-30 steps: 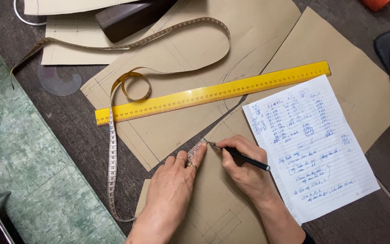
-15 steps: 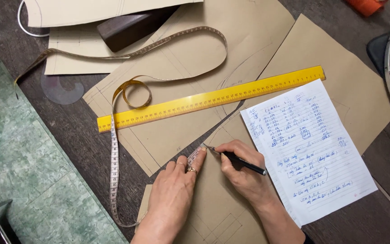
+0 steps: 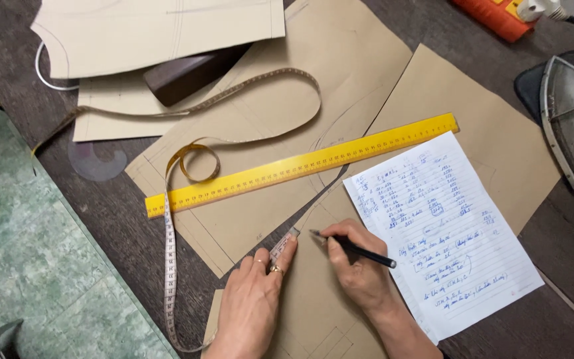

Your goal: The person measures and marks lines on a large piece of brown pattern paper using a yellow ruler, a flexible measuring tape, and a pen. They also write notes on a separate sheet of lined paper placed on the table.

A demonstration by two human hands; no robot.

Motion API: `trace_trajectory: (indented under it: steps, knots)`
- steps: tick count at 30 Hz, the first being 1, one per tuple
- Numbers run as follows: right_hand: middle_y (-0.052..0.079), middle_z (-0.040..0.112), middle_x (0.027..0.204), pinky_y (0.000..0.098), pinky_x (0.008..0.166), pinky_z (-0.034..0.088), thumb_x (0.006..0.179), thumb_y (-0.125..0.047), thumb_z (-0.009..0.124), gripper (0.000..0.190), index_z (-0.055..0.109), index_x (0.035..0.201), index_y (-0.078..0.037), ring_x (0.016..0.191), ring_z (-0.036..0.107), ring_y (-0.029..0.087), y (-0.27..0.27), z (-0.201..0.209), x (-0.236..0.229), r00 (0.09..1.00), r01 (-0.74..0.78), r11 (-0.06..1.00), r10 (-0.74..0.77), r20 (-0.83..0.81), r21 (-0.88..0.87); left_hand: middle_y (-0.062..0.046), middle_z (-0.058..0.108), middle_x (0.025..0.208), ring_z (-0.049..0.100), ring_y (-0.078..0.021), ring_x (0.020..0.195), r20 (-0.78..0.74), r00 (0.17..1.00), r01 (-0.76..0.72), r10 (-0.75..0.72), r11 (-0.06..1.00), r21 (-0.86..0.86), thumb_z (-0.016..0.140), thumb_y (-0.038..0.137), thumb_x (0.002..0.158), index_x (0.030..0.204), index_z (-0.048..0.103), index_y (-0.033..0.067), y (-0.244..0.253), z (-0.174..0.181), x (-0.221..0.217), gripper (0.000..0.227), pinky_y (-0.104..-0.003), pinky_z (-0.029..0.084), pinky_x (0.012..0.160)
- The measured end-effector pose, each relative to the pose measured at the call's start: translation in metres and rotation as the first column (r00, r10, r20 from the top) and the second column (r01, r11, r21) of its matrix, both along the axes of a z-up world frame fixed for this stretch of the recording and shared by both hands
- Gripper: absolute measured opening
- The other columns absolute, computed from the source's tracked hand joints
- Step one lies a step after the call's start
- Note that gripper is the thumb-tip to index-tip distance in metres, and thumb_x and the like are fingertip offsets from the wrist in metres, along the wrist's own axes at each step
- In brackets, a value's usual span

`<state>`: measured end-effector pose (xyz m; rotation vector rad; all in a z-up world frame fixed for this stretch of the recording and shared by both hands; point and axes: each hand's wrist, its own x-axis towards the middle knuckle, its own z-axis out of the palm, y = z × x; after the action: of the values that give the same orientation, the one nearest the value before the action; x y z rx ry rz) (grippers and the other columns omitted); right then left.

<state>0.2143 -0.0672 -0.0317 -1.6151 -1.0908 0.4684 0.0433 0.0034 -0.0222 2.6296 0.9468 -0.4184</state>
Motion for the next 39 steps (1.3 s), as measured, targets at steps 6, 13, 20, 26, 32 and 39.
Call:
trace_trajectory:
  steps: [6,13,20,26,32,39]
  knots:
    - [0.005,0.066,0.090,0.0224,0.070,0.051,0.092,-0.013,0.052,0.017,0.064,0.100,-0.005,0.081,0.065,0.013,-0.001,-0.008,0.005,0.944,0.246,0.969,-0.248,-0.216,-0.036,-0.007,0.045,0.093,0.049,-0.0306,0.084,0.189,0.971,-0.136,0.148,0.988,-0.071,0.051,0.004,0.074,0.149,0.036,0.0261,-0.003,-0.015,-0.011,0.079,-0.044,0.046,0.071]
    - [0.010,0.066,0.096,0.0253,0.077,0.055,0.095,-0.014,0.050,0.019,0.061,0.105,-0.002,0.088,0.066,0.016,0.000,-0.004,0.017,0.870,0.410,0.912,-0.399,-0.291,-0.025,-0.005,0.049,0.086,0.052,-0.0247,0.074,0.620,0.777,-0.192,0.107,0.979,0.071,0.058,0.011,0.087,0.130,0.056,0.0140,-0.008,-0.047,-0.031,0.043,-0.037,0.048,0.058]
    - [0.010,0.061,0.098,0.0237,0.076,0.050,0.096,-0.013,0.049,0.018,0.059,0.106,-0.001,0.085,0.062,0.015,-0.002,-0.009,0.036,0.795,0.563,0.825,-0.523,-0.308,0.050,-0.003,0.055,0.099,0.060,-0.0186,0.090,0.620,0.651,-0.470,0.438,0.874,-0.124,0.067,0.025,0.084,0.103,0.067,0.0151,-0.009,-0.038,-0.025,0.021,-0.033,0.052,0.076]
    - [0.010,0.061,0.098,0.0245,0.077,0.052,0.097,-0.012,0.049,0.017,0.058,0.106,-0.001,0.085,0.064,0.017,-0.003,-0.009,0.042,0.784,0.573,0.817,-0.520,-0.339,0.071,0.002,0.057,0.095,0.057,-0.0173,0.093,0.440,0.680,-0.557,0.587,0.803,-0.210,0.069,0.028,0.081,0.084,0.066,0.0167,-0.005,-0.034,-0.025,0.012,-0.035,0.050,0.078]
    - [0.009,0.064,0.091,0.0243,0.075,0.052,0.096,-0.015,0.048,0.022,0.060,0.110,-0.003,0.081,0.065,0.014,-0.007,-0.001,0.042,0.885,0.411,0.911,-0.388,-0.257,0.041,0.000,0.061,0.095,0.060,-0.0192,0.089,0.493,0.691,-0.527,0.529,0.835,-0.158,0.069,0.027,0.080,0.090,0.066,0.0171,-0.003,-0.042,-0.028,0.015,-0.033,0.049,0.081]
    - [0.010,0.073,0.099,0.0301,0.075,0.053,0.090,-0.005,0.059,0.020,0.065,0.109,-0.005,0.082,0.066,0.020,0.000,0.010,0.031,0.973,-0.209,0.973,0.195,0.126,0.101,-0.003,0.061,0.100,0.058,-0.0234,0.094,0.415,0.820,-0.402,0.394,0.913,-0.071,0.065,0.025,0.081,0.112,0.061,0.0158,0.003,-0.031,-0.024,0.033,-0.037,0.049,0.085]
